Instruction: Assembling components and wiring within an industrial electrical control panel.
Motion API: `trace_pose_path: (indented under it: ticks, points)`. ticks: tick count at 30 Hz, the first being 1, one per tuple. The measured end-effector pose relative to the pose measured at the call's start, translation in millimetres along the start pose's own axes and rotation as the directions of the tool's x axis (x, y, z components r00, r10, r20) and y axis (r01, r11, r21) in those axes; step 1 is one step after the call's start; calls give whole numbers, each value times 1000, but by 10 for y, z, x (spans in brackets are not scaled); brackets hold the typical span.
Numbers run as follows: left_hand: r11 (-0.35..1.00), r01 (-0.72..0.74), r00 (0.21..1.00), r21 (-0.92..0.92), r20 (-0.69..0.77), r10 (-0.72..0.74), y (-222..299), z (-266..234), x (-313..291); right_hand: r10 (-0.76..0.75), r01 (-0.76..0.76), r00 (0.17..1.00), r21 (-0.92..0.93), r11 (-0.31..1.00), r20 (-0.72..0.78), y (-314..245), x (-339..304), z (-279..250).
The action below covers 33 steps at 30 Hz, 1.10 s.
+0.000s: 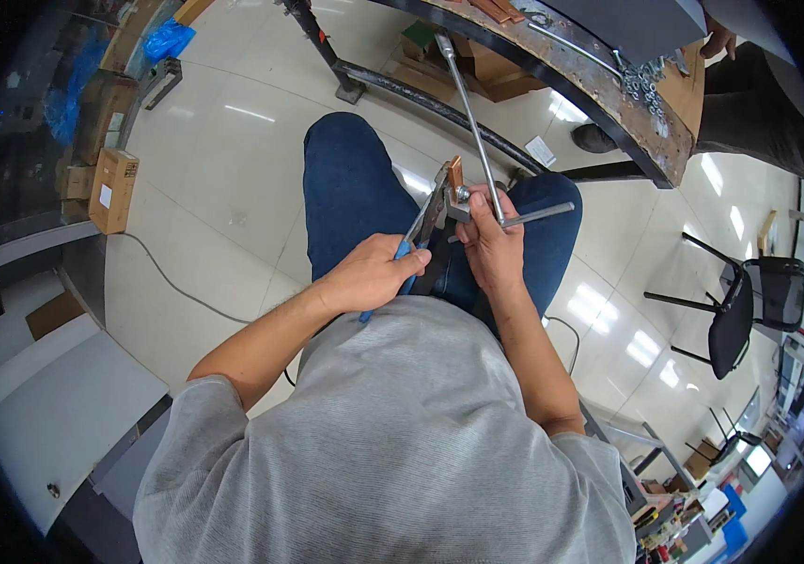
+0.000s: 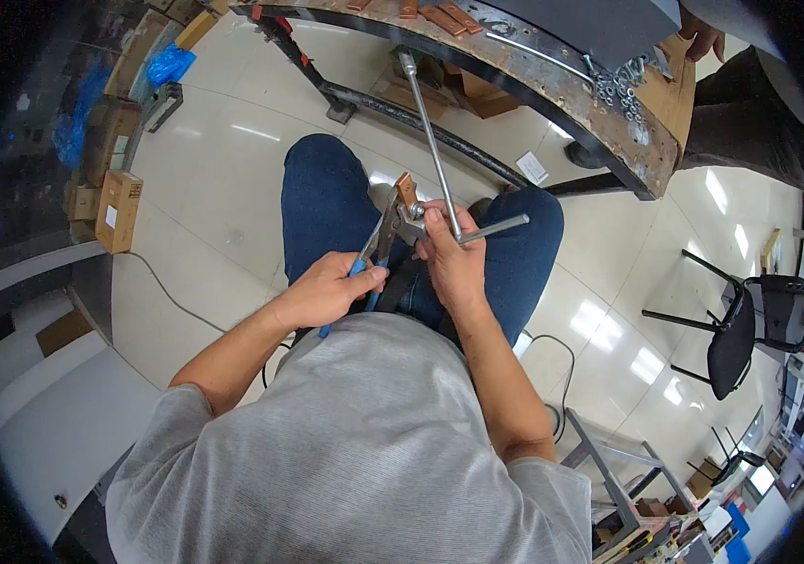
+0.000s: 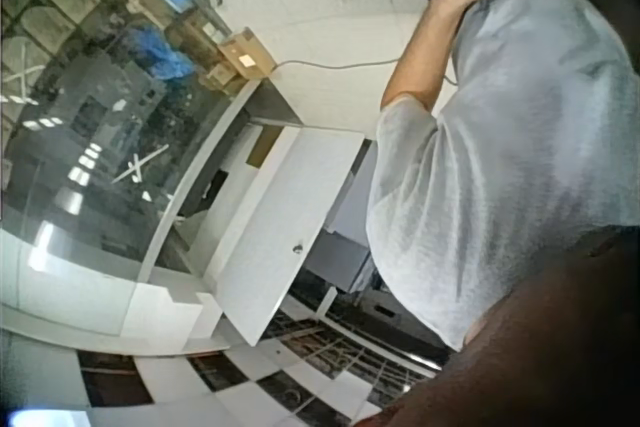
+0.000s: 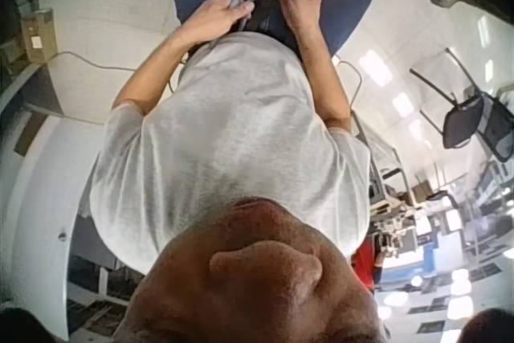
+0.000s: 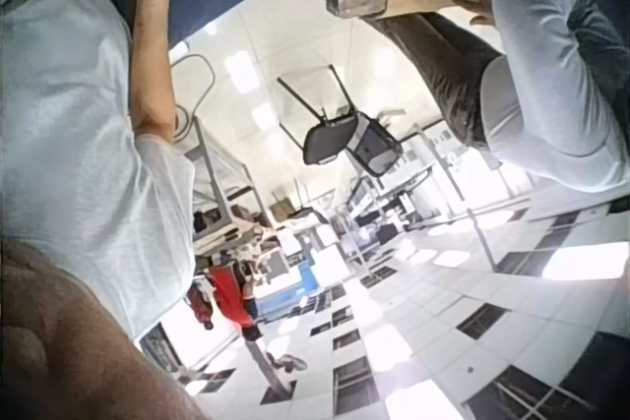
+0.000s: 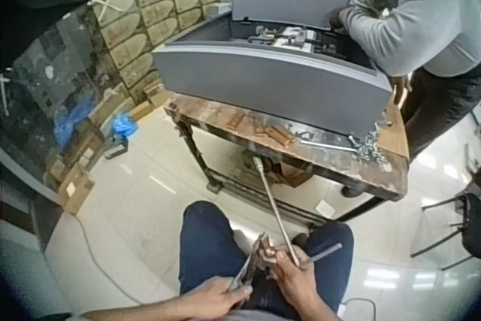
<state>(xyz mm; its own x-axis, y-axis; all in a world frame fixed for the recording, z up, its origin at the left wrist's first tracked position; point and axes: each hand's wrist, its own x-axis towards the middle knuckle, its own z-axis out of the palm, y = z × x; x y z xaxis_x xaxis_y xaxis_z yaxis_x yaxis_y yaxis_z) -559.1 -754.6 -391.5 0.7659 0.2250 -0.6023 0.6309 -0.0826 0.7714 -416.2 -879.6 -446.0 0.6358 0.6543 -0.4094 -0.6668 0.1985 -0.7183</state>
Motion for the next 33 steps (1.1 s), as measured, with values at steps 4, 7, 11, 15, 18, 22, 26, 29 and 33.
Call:
trace_pose_path:
  ticks: [4, 7, 11, 15, 18, 22, 26, 29, 33]
  points:
    - [999, 45, 999, -28, 4, -45, -58, 23, 12, -156, 155, 988, -200, 967, 14, 62, -38, -31]
    - [1000, 31, 999, 0, 29, -31, -106, 25, 23, -186, 183, 982, -195, 964, 1, 21, -23, -19]
    - [996, 22, 999, 85, 36, -25, -185, 3, 47, -78, 78, 997, -259, 963, 9, -57, 46, -37]
    - [992, -4, 999, 124, 34, 0, -115, -4, 24, 81, -67, 989, -111, 992, 122, -70, 108, -190]
    - [987, 26, 998, 161, 58, -36, 25, -15, -4, 100, -73, 980, -155, 985, 173, -110, 126, -229]
    - [982, 21, 999, 189, 31, -27, 2, 22, -53, 61, -28, 987, -216, 976, 151, -80, 119, -155]
    - [979, -10, 1000, 205, -19, 14, 25, 40, -69, 31, -10, 993, -189, 982, 111, -104, 82, -92]
    - [983, 65, 997, 169, -48, -58, 27, 52, -17, 33, -19, 997, -226, 974, 62, -92, 98, -102]
    - [957, 54, 988, 286, -153, -10, -64, 143, 13, 17, 5, 995, -233, 972, 94, -24, 170, -115]
